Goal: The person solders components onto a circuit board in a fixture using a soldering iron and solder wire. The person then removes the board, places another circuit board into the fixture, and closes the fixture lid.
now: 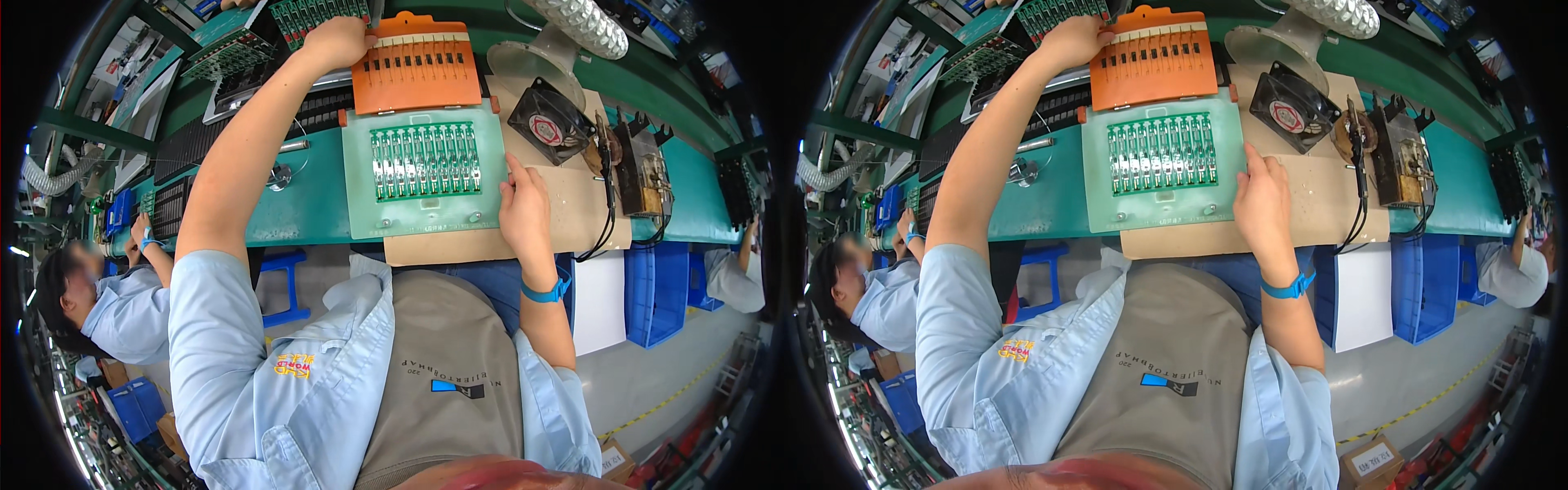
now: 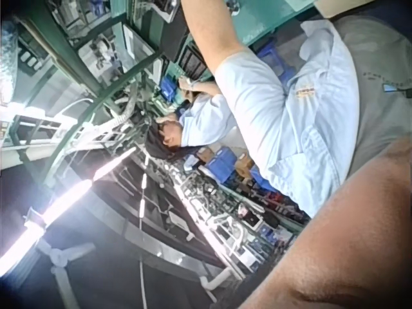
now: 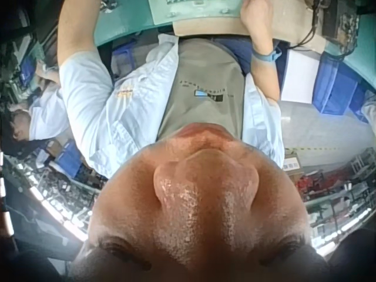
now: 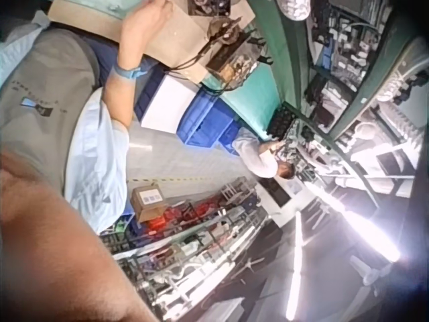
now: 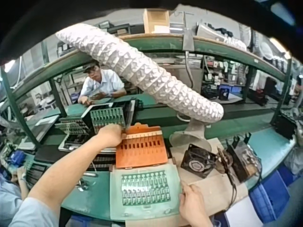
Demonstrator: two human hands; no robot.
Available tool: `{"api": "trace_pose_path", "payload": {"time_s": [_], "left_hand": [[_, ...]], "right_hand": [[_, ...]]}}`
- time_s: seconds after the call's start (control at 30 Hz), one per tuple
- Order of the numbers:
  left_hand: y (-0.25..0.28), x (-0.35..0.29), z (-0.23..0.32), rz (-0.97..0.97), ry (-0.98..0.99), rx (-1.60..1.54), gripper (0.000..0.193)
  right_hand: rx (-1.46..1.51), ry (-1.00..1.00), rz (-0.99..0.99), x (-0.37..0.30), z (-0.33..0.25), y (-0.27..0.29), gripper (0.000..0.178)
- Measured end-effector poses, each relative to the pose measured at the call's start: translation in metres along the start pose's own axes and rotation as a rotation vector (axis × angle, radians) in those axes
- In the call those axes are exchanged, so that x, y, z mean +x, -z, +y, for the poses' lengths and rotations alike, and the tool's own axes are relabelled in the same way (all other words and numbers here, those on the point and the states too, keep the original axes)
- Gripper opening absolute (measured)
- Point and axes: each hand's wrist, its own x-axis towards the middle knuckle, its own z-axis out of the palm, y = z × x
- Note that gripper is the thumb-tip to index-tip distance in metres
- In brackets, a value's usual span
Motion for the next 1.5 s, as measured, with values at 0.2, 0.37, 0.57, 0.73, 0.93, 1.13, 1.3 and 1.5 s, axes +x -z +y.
{"api": "trace_pose_path", "payload": {"time_s": [0.2,0.37,0.57,0.73,0.93,1.13,1.3,1.5], "left_hand": [[-0.036,0.040,-0.032,0.026,-0.216,-0.023,0.029],[-0.048,0.029,-0.032,0.053,-0.372,0.052,0.037],[0.060,-0.079,0.010,0.189,-0.323,-0.199,0.033],[0.037,-0.115,-0.044,-0.430,-0.276,-1.207,0.024],[0.056,-0.225,0.033,-0.316,-0.246,-1.353,0.029],[-0.002,-0.270,0.044,-0.315,-0.037,-1.358,0.028],[-0.020,-0.285,0.034,-0.203,0.006,-1.207,0.028],[-0.036,-0.297,-0.023,0.409,0.333,-0.574,0.039]], "right_hand": [[0.016,0.020,-0.015,0.000,-0.002,0.001,0.047],[0.024,-0.011,-0.022,-0.003,0.001,0.001,0.044],[0.033,0.023,0.042,-0.004,0.004,-0.003,0.042],[0.110,0.089,0.046,-0.004,-0.003,-0.011,0.042],[0.087,0.066,0.063,-0.012,0.008,-0.006,0.041],[0.019,0.090,0.064,-0.010,0.008,-0.008,0.038],[0.003,0.072,0.066,-0.009,0.002,-0.010,0.038],[-0.017,0.041,0.070,-0.011,-0.002,-0.011,0.039]]}}
